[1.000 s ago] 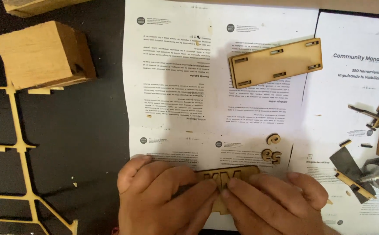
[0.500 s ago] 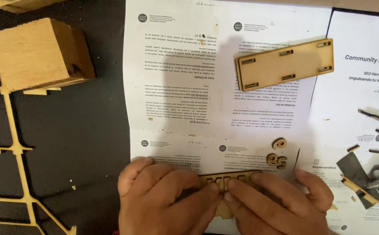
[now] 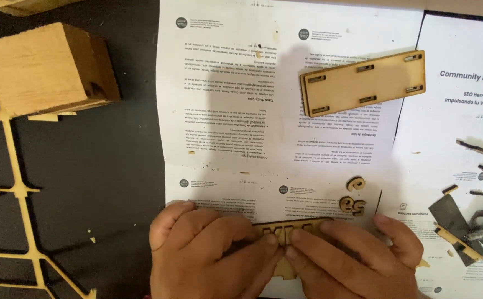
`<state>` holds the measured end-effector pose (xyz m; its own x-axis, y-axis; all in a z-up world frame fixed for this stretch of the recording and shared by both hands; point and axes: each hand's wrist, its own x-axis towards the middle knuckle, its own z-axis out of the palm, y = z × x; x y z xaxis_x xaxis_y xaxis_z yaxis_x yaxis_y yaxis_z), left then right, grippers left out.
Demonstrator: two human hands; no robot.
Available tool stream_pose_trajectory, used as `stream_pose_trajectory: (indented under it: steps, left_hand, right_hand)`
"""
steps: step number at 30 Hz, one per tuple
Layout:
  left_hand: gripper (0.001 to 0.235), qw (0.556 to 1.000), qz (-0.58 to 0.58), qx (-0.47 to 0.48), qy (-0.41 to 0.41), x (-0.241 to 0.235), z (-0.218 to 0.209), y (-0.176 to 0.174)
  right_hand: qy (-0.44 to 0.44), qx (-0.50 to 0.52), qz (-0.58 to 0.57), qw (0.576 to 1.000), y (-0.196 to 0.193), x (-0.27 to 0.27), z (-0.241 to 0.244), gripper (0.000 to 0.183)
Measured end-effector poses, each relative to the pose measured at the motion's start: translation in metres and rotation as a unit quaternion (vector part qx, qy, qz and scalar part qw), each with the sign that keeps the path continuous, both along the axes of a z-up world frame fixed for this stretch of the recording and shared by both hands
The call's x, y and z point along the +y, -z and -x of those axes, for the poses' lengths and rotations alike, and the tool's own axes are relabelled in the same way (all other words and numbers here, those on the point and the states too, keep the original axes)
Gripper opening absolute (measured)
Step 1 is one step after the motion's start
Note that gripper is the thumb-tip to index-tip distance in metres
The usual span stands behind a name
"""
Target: The person assembles a wooden model by inserting small wooden pieces into slots on a larger wooden base. They use a utility knife to trim a piece and a small stick to push it into place. The task involves handling various wooden components and tools on a cluttered table.
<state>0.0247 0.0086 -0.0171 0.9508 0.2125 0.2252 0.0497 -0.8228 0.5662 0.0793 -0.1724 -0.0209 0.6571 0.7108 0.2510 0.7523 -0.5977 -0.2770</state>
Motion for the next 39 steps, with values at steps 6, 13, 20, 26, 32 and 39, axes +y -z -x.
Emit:
stream_pose_trajectory:
  steps: [6,13,20,26,32,39]
  left_hand:
    - [0.019,1.000,-0.005,-0.022,-0.022,-0.006,0.004,0.003]
    - [0.023,0.998,-0.050,0.006,-0.031,-0.017,-0.008,-0.002]
    - [0.023,0.998,-0.039,0.016,-0.049,-0.019,-0.006,0.001]
    - [0.023,0.999,-0.019,0.017,-0.035,-0.015,-0.005,0.000]
    - [0.016,0.994,0.056,-0.040,-0.087,-0.012,-0.002,-0.009]
    - [0.009,0.992,0.105,-0.051,0.046,0.003,0.017,-0.022]
  right_hand:
    - [0.003,0.022,-0.036,0.999,0.007,-0.023,-0.010,0.005]
    - [-0.006,0.019,-0.012,1.000,0.006,-0.022,-0.014,0.011]
    - [0.004,0.006,-0.018,1.000,0.007,-0.018,-0.015,0.011]
    - [-0.003,0.022,-0.014,1.000,0.007,-0.020,-0.016,0.012]
    - [0.027,0.094,-0.085,0.992,-0.005,-0.024,-0.011,0.003]
    - [-0.062,0.110,-0.155,0.980,-0.024,-0.035,-0.008,0.007]
